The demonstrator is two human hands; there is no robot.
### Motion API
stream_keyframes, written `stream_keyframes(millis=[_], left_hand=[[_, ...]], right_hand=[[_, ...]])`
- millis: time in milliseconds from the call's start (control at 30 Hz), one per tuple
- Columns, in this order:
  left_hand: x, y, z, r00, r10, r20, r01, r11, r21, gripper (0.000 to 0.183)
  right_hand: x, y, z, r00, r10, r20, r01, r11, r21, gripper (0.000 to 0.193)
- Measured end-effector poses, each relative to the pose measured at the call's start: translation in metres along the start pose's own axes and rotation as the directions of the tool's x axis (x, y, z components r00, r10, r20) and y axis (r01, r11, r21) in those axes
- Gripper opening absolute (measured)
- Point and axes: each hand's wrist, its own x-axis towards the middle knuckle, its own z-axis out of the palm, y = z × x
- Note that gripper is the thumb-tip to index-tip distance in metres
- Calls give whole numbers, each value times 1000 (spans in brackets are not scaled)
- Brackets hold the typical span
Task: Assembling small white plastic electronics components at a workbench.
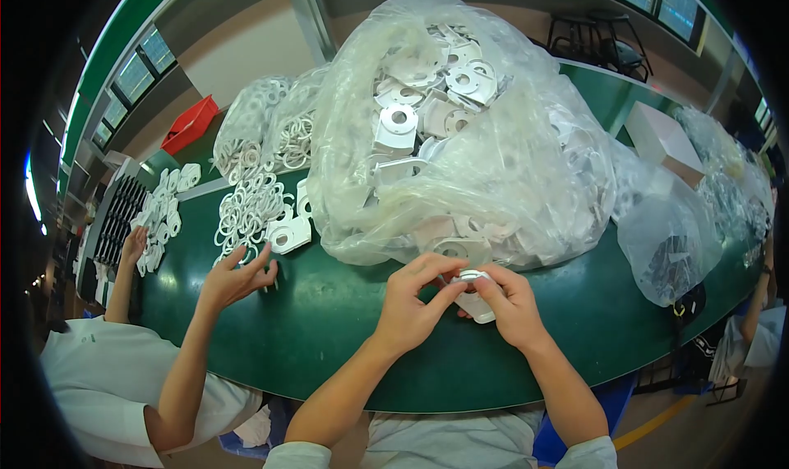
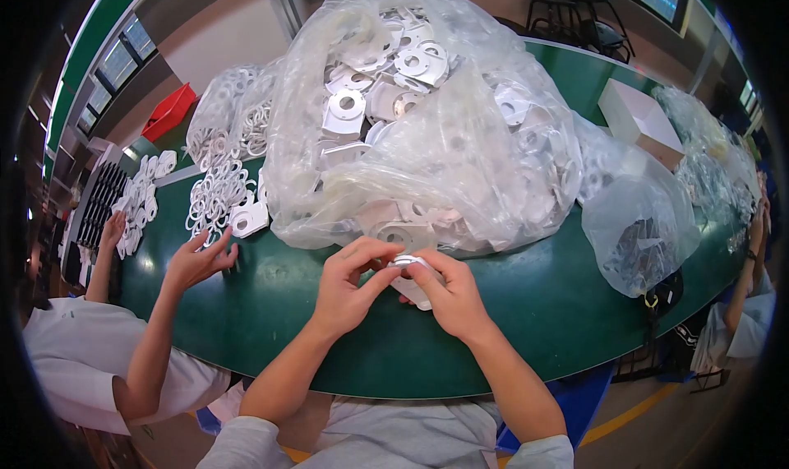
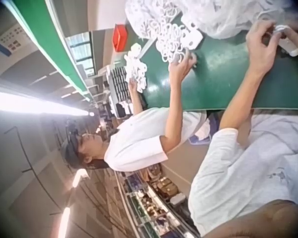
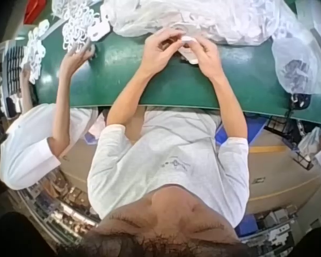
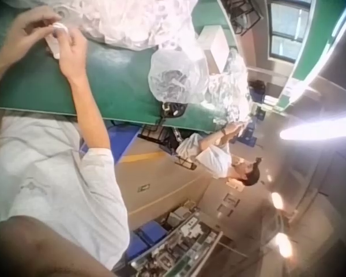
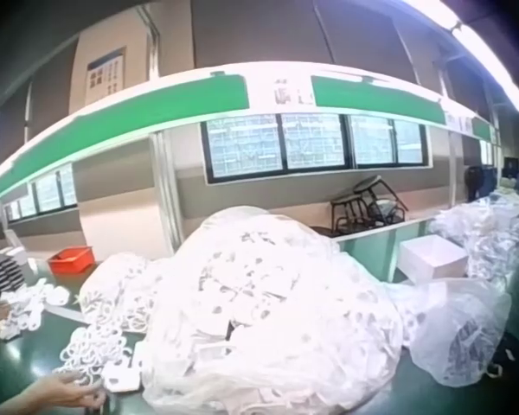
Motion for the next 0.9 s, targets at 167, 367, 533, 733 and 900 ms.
stream_keyframes(millis=[167, 367, 533, 733, 900], left_hand=[[1, -1, -4, 999, -11, 45, 12, 1000, -23, 21], [0, -1, -8, 987, -107, 117, 116, 991, -73, 21], [1, 1, -9, 982, -129, 138, 137, 989, -50, 19], [-2, 1, -3, 990, -97, 105, 102, 994, -45, 15], [-4, -4, 1, 969, -235, 78, 246, 955, -168, 16]], right_hand=[[1, 2, -5, 991, 26, 132, -18, 998, -64, 23], [3, 7, -8, 988, -59, 140, 81, 985, -153, 23], [2, 8, -8, 993, 5, 118, 4, 997, -79, 22], [-3, 6, -5, 996, 78, 41, -77, 997, -6, 26], [0, 8, -5, 987, 154, 50, -154, 988, -11, 28]])
